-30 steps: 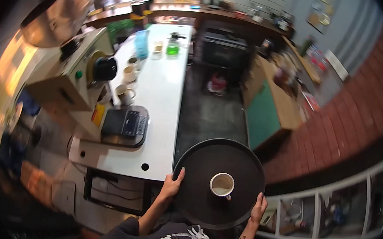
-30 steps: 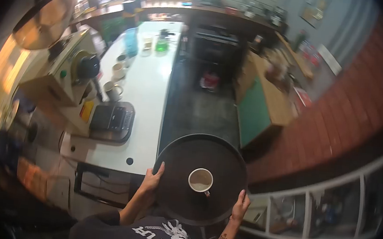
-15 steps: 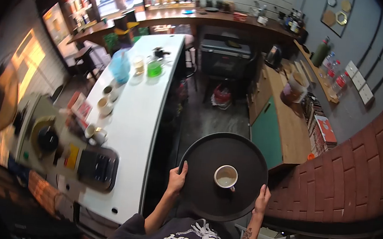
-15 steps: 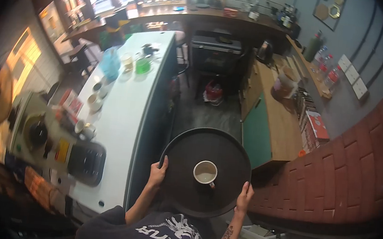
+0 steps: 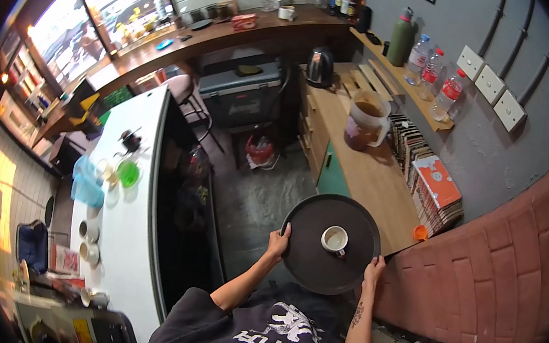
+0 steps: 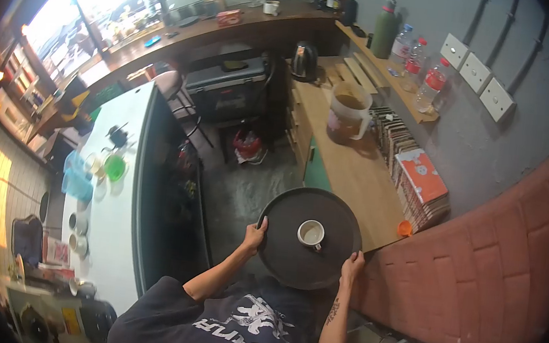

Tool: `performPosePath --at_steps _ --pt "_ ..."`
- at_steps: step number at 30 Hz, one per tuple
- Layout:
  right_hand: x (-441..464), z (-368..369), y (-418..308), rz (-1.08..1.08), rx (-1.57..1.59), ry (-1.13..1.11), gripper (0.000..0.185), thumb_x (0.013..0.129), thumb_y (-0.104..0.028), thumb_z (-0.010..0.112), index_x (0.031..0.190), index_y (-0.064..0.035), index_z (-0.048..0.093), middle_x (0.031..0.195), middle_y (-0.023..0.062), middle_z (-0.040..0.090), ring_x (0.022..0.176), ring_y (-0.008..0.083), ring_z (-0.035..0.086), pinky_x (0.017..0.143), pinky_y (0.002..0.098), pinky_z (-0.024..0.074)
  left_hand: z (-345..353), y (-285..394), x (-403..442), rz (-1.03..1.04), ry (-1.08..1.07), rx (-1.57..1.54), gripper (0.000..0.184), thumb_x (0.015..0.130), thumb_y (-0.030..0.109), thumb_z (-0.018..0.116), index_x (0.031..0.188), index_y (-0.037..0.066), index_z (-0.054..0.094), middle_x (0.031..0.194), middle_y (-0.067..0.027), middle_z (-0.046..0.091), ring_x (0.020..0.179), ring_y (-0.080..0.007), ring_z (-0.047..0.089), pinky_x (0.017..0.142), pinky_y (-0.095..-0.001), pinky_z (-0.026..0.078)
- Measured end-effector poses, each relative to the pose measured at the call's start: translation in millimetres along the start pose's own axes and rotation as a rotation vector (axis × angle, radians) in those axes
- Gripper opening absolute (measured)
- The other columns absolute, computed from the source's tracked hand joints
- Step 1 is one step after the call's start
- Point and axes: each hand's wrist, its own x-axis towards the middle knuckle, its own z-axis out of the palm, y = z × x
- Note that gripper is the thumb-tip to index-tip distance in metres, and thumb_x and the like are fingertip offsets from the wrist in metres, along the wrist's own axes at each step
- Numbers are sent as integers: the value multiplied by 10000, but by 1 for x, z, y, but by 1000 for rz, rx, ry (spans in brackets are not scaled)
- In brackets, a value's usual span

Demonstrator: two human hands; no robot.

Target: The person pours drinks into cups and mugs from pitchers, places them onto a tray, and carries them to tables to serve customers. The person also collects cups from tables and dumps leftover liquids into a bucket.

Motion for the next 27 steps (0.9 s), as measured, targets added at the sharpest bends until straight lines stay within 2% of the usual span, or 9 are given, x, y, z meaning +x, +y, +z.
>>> performPosePath --at_steps 1,2,5,17,19,21,23,25,27 --pt "14 5 -3 -46 -22 108 247 976 -59 456 1153 88 546 1015 178 633 953 260 618 848 337 463 14 2 16 -1 21 22 548 948 463 578 996 -76 672 880 -113 686 770 -153 610 689 -325 503" --pt "31 4 -5 40 -66 25 322 962 -39 444 1247 93 517 1216 254 589 1148 350 573 952 372 445 26 4 31 -8 4 32 548 948 463 578 996 -76 672 880 -113 686 770 -153 610 689 -325 503" --pt "75 13 -9 3 -226 84 339 865 -16 510 1177 101 570 1174 282 594 1131 413 560 990 453 429 61 15 69 -40 -53 -29 551 948 462 578 1004 -79 670 891 -115 688 798 -161 613 705 -327 504" --pt "175 18 -39 95 -441 -3 313 814 -70 598 1102 52 608 1136 233 588 1121 390 537 995 477 406 140 28 165 -132 -113 -38 641 937 510 562 1103 -108 612 1002 -164 673 893 -213 629 788 -357 524" --pt "166 21 -44 -167 -646 175 320 813 -60 594 1115 46 590 1165 226 550 1153 377 496 1010 486 377 151 38 170 -187 -131 -17 655 939 515 555 1132 -109 597 1039 -171 664 929 -217 622 814 -359 517" --pt "156 20 -78 -209 -610 196 300 835 -82 603 1114 25 583 1148 211 525 1152 353 475 983 469 384 158 44 169 -246 -138 4 670 940 520 548 1161 -111 583 1076 -178 655 965 -221 616 839 -361 511" --pt "151 23 -101 -256 -314 123 268 855 -114 622 1101 -12 598 1056 173 542 1075 338 511 925 448 414 167 47 170 -246 -175 50 759 921 588 523 1285 -78 505 1203 -192 592 1101 -271 570 930 -426 482" --pt "154 40 -82 -127 4 -93 232 919 -190 620 1088 -32 604 954 145 539 779 254 606 682 354 496 176 50 168 -267 -183 60 789 917 602 516 1313 -79 473 1241 -197 566 1137 -277 547 951 -431 468" --pt "153 51 -74 -117 75 -164 251 949 -228 595 1088 -18 597 943 152 540 698 225 601 617 325 493 188 50 167 -280 -191 68 821 913 617 509 1342 -80 442 1279 -203 539 1173 -284 524 972 -436 453"
